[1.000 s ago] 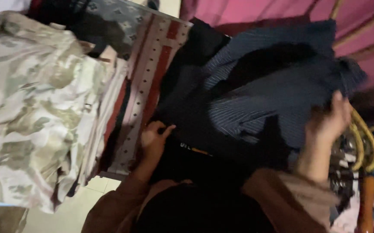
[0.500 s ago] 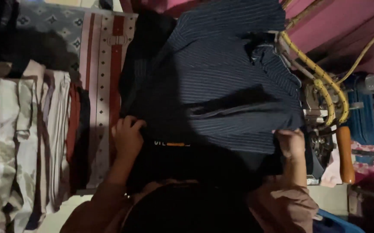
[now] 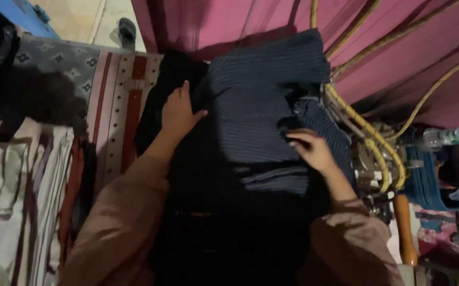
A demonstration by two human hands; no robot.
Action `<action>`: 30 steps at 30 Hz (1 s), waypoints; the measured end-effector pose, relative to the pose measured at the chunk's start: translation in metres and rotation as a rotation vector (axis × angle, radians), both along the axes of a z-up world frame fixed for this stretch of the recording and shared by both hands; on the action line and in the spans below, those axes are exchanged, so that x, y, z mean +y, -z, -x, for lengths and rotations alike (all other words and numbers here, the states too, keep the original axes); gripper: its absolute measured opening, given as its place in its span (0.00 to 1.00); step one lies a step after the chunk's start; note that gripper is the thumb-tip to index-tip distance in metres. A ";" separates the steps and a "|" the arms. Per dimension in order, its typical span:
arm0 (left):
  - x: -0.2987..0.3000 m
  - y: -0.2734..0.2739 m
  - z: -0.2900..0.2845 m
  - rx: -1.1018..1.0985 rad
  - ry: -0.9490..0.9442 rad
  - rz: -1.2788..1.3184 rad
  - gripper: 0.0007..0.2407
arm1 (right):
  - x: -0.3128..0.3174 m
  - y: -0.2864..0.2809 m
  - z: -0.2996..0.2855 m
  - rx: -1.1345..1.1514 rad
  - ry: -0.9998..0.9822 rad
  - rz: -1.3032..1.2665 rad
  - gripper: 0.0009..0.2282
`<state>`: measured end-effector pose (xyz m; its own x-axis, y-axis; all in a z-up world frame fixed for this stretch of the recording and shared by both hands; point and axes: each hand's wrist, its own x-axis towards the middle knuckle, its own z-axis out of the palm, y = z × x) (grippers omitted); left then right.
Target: The person folds several garments, including a beige t-shirt, a floral shirt, a striped shirt, and a black t-shirt, on a table. The person smooths and folds each item by hand and places them into a neat stack.
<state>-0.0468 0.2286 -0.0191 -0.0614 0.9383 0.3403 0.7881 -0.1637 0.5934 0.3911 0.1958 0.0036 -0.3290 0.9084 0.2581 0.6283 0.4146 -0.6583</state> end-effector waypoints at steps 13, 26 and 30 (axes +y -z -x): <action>0.077 0.040 0.080 -0.753 0.457 0.162 0.04 | 0.139 0.058 -0.046 -0.581 0.398 0.072 0.33; 0.025 0.106 0.128 -0.432 0.653 -0.098 0.12 | -0.145 0.015 -0.076 -0.342 0.318 -0.488 0.16; 0.020 0.074 0.119 -0.441 0.589 -0.010 0.19 | -0.185 0.010 -0.080 -0.231 0.304 -0.433 0.12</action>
<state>-0.1659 0.2489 -0.0933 0.3188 0.8547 0.4097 0.2556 -0.4938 0.8312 0.4710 0.0105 -0.0060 -0.1618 0.7983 0.5802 0.8688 0.3941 -0.3000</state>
